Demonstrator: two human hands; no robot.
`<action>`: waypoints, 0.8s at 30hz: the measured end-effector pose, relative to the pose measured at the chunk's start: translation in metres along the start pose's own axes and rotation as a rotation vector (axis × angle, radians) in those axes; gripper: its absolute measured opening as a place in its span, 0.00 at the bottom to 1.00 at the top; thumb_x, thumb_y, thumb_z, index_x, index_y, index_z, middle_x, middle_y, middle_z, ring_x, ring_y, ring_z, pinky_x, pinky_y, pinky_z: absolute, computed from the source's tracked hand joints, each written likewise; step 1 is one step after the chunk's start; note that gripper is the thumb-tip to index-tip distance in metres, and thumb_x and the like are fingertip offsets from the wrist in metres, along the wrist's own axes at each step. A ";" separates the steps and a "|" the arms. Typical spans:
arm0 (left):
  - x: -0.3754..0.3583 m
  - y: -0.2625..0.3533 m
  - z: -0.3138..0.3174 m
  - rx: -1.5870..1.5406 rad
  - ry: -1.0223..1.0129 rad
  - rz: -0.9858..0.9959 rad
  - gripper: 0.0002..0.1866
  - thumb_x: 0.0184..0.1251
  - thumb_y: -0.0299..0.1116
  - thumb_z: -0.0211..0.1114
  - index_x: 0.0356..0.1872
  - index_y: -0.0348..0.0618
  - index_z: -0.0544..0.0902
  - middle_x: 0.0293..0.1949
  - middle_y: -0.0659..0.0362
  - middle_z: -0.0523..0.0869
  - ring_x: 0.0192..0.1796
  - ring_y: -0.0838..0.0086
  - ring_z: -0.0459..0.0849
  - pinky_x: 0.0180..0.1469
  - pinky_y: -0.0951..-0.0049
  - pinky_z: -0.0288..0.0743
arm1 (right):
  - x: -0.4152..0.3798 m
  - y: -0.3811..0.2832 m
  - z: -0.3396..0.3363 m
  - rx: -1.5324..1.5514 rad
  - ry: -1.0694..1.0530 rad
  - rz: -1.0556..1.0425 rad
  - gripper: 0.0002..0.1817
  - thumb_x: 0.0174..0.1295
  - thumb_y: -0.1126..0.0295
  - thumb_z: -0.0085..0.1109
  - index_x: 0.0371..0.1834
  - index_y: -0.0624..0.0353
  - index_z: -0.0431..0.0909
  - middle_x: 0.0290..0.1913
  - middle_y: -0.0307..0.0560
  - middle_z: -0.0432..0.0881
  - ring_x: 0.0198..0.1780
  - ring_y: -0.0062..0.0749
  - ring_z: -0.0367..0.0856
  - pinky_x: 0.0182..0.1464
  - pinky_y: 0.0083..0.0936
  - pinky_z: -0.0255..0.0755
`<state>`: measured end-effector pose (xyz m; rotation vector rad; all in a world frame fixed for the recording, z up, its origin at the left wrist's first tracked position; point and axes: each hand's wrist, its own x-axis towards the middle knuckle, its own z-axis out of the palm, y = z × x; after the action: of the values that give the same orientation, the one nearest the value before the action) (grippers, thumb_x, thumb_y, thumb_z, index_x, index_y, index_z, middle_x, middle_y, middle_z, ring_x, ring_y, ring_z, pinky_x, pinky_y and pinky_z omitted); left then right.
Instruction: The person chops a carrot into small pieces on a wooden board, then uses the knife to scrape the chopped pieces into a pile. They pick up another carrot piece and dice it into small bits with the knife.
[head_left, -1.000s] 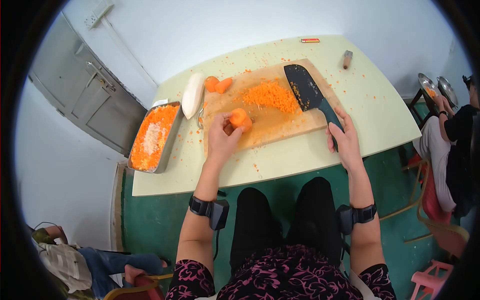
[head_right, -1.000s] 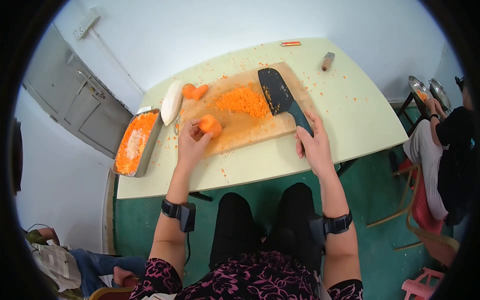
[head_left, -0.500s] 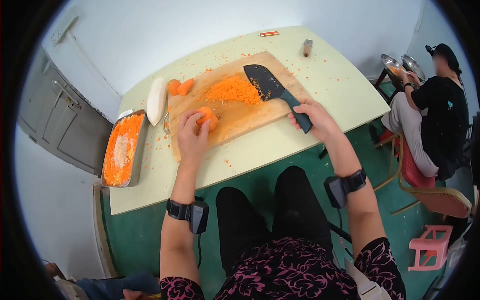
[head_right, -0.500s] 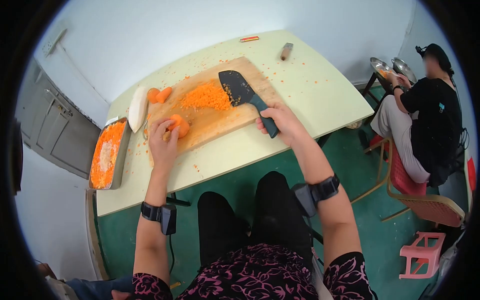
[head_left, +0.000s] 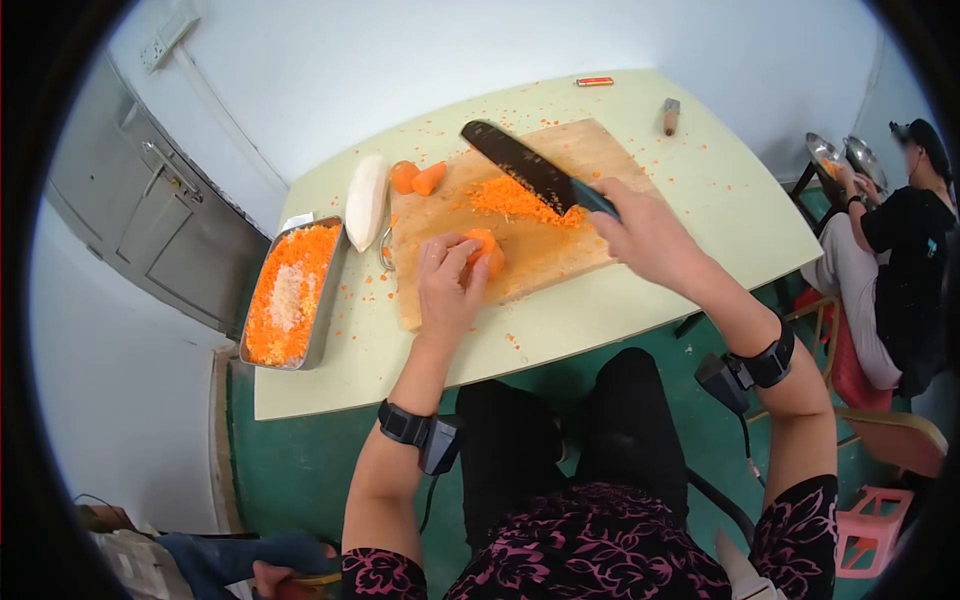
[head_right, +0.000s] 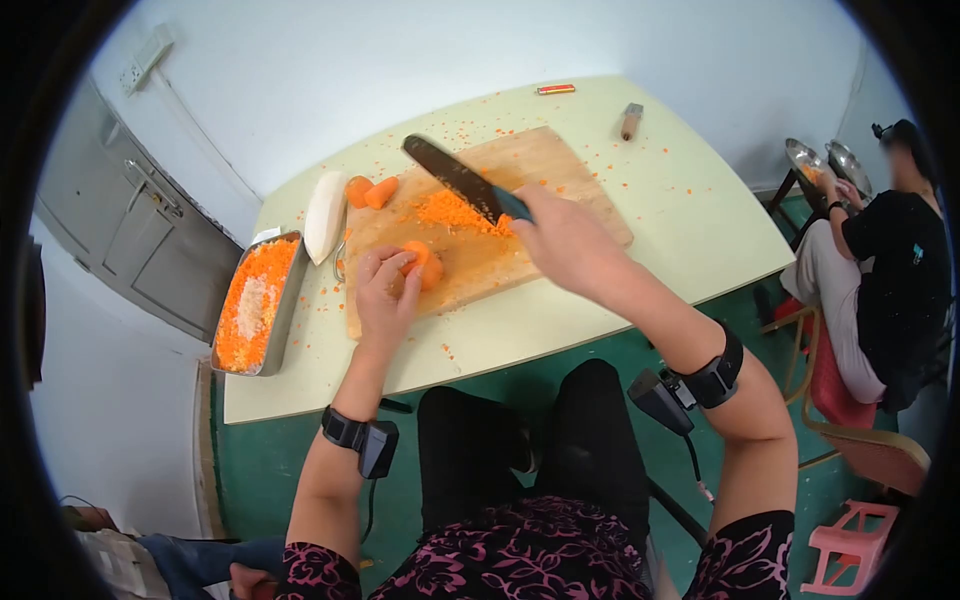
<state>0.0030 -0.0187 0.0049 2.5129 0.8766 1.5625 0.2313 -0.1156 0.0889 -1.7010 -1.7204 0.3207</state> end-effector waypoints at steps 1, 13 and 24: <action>0.001 0.001 -0.001 0.020 0.004 0.033 0.09 0.49 0.21 0.66 0.35 0.37 0.81 0.38 0.52 0.79 0.42 0.59 0.77 0.46 0.67 0.72 | 0.002 -0.007 0.007 -0.103 0.031 -0.121 0.11 0.65 0.69 0.48 0.47 0.63 0.69 0.29 0.55 0.77 0.29 0.49 0.77 0.34 0.36 0.72; 0.008 0.012 0.002 0.082 -0.082 0.087 0.10 0.52 0.18 0.59 0.38 0.34 0.78 0.40 0.51 0.79 0.43 0.56 0.75 0.46 0.64 0.70 | -0.014 -0.029 0.028 -0.128 -0.096 -0.254 0.24 0.63 0.73 0.48 0.64 0.58 0.64 0.33 0.59 0.79 0.33 0.51 0.78 0.34 0.39 0.72; 0.008 0.010 0.004 0.133 -0.087 0.118 0.11 0.52 0.19 0.57 0.39 0.35 0.78 0.41 0.50 0.79 0.43 0.56 0.74 0.47 0.62 0.69 | -0.021 -0.033 0.019 -0.180 -0.105 -0.332 0.27 0.55 0.79 0.49 0.62 0.69 0.63 0.29 0.59 0.78 0.33 0.49 0.79 0.33 0.37 0.73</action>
<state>0.0132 -0.0220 0.0127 2.7496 0.8637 1.4580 0.1913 -0.1334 0.0892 -1.5055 -2.1253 0.1068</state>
